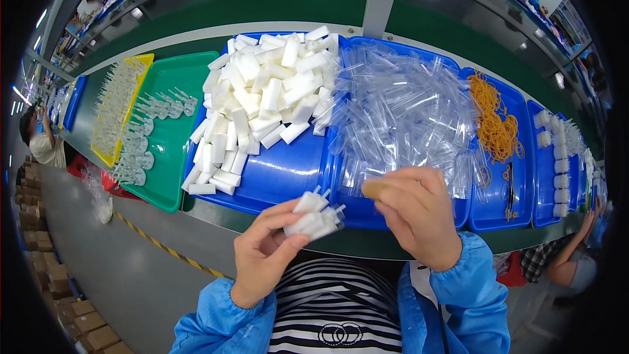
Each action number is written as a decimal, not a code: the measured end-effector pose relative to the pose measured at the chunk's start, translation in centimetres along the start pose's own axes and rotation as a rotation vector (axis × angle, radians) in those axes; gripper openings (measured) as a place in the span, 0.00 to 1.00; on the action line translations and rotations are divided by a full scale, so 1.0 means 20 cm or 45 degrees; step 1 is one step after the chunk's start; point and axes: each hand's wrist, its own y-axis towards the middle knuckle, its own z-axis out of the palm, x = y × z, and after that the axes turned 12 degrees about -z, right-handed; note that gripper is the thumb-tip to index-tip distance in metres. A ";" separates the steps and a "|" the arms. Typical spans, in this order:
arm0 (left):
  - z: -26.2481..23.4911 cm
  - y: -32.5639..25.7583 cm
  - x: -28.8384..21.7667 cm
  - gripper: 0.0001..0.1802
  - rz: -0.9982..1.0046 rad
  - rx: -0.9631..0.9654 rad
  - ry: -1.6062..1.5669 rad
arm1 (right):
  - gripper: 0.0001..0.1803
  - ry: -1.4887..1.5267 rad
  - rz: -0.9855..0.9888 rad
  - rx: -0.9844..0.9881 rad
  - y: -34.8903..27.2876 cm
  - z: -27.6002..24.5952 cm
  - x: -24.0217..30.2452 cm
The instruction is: The person assembles small white cylindrical components by inserting clear plastic tubes into them and securing each set with a yellow rubber band. The person places the finished bundles into a blue tray and repeats the process with new components from a pile.
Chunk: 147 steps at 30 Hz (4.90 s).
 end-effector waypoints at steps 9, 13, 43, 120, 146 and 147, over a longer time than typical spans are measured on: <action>0.00 0.02 0.02 0.17 -0.117 -0.145 -0.116 | 0.17 -0.513 -0.208 0.262 0.11 0.14 -0.03; 0.00 0.01 0.01 0.16 -0.097 -0.165 -0.073 | 0.15 -0.518 -0.274 0.338 0.11 0.09 -0.04; 0.14 0.03 -0.01 0.13 0.087 -0.227 0.168 | 0.22 0.886 0.226 -0.509 -0.01 0.22 0.11; 0.10 0.02 0.01 0.17 -0.073 0.050 0.063 | 0.16 -0.309 0.022 -0.033 -0.24 -0.06 -0.03; 0.10 0.01 0.00 0.16 0.059 -0.013 -0.019 | 0.16 0.587 0.394 -0.276 0.04 -0.07 0.12; 0.09 0.00 0.01 0.16 0.073 -0.014 -0.030 | 0.15 0.634 0.417 -0.295 0.03 -0.07 0.11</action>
